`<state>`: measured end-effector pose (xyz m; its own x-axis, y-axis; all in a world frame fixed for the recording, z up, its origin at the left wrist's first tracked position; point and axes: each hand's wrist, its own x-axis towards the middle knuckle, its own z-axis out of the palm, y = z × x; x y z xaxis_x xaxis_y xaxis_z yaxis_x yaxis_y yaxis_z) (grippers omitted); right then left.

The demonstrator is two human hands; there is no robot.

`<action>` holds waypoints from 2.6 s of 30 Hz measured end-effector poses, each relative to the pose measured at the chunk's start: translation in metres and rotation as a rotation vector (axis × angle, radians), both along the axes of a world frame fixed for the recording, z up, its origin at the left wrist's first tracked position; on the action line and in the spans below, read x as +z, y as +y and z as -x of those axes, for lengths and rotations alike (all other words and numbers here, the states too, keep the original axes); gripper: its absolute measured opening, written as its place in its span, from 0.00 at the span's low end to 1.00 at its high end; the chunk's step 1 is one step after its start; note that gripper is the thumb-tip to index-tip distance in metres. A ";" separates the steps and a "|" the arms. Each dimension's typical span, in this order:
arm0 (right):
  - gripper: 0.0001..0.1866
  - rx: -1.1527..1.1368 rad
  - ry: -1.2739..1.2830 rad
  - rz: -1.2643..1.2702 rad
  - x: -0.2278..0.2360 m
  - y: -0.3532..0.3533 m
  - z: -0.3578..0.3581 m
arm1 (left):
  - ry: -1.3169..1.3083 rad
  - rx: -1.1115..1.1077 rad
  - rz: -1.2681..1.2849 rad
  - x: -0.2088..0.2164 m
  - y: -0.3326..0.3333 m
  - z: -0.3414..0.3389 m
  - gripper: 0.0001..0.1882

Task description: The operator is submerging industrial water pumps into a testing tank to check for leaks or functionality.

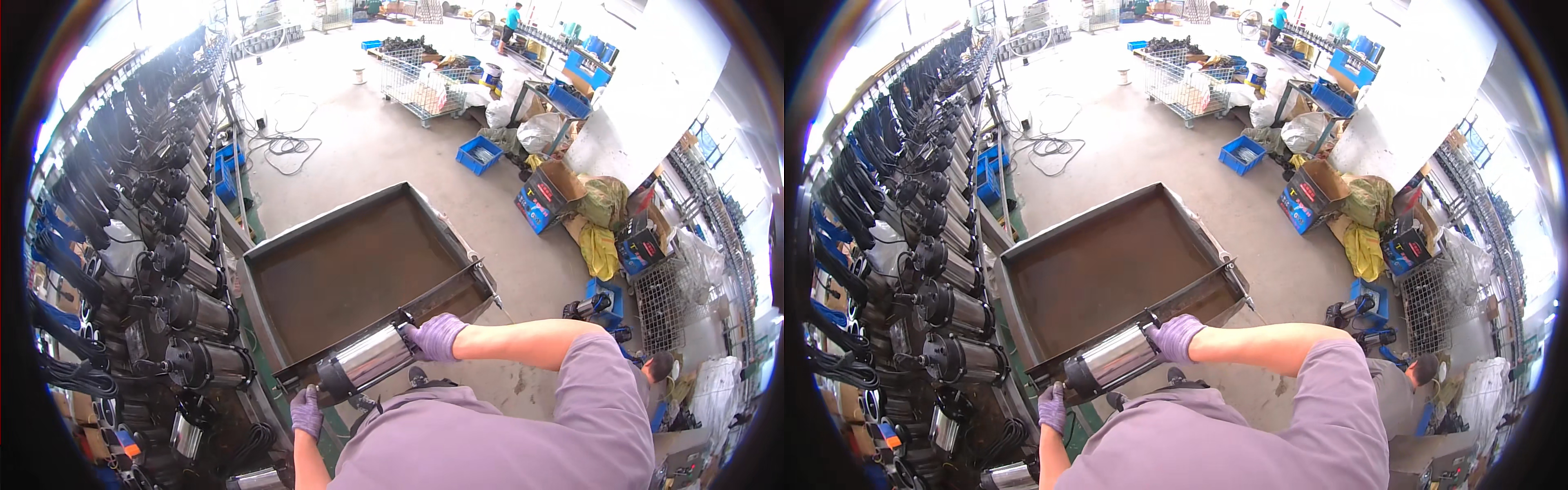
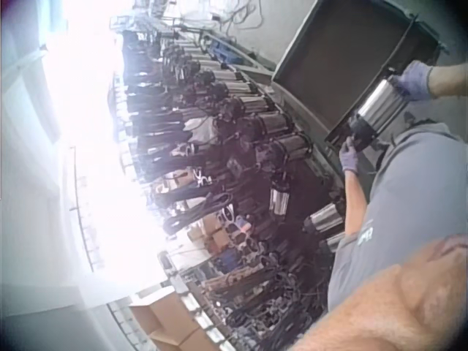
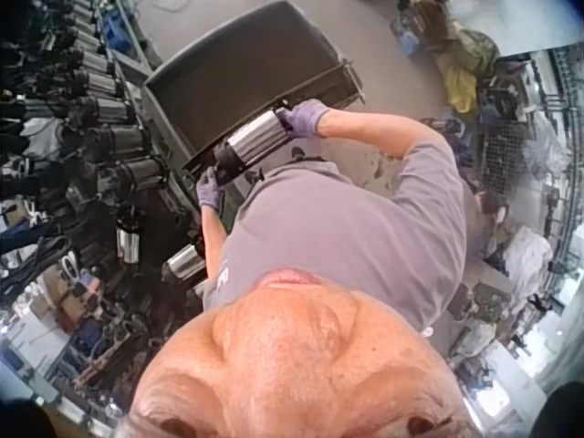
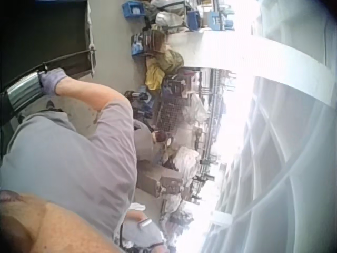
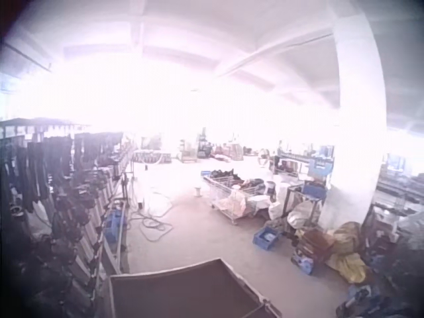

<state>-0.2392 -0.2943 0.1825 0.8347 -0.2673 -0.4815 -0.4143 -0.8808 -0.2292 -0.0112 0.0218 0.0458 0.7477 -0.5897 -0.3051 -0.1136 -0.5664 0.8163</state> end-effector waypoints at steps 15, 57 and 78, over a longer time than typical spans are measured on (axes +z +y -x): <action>0.33 -0.266 0.072 0.073 0.021 0.000 -0.002 | -0.005 0.023 0.052 -0.022 0.005 -0.003 0.25; 0.12 -0.200 -0.065 0.186 -0.012 0.016 0.002 | 0.052 0.009 0.019 -0.019 0.004 -0.005 0.24; 0.15 -0.054 -0.183 0.065 -0.008 0.011 0.004 | 0.079 0.039 0.056 -0.020 0.003 -0.004 0.23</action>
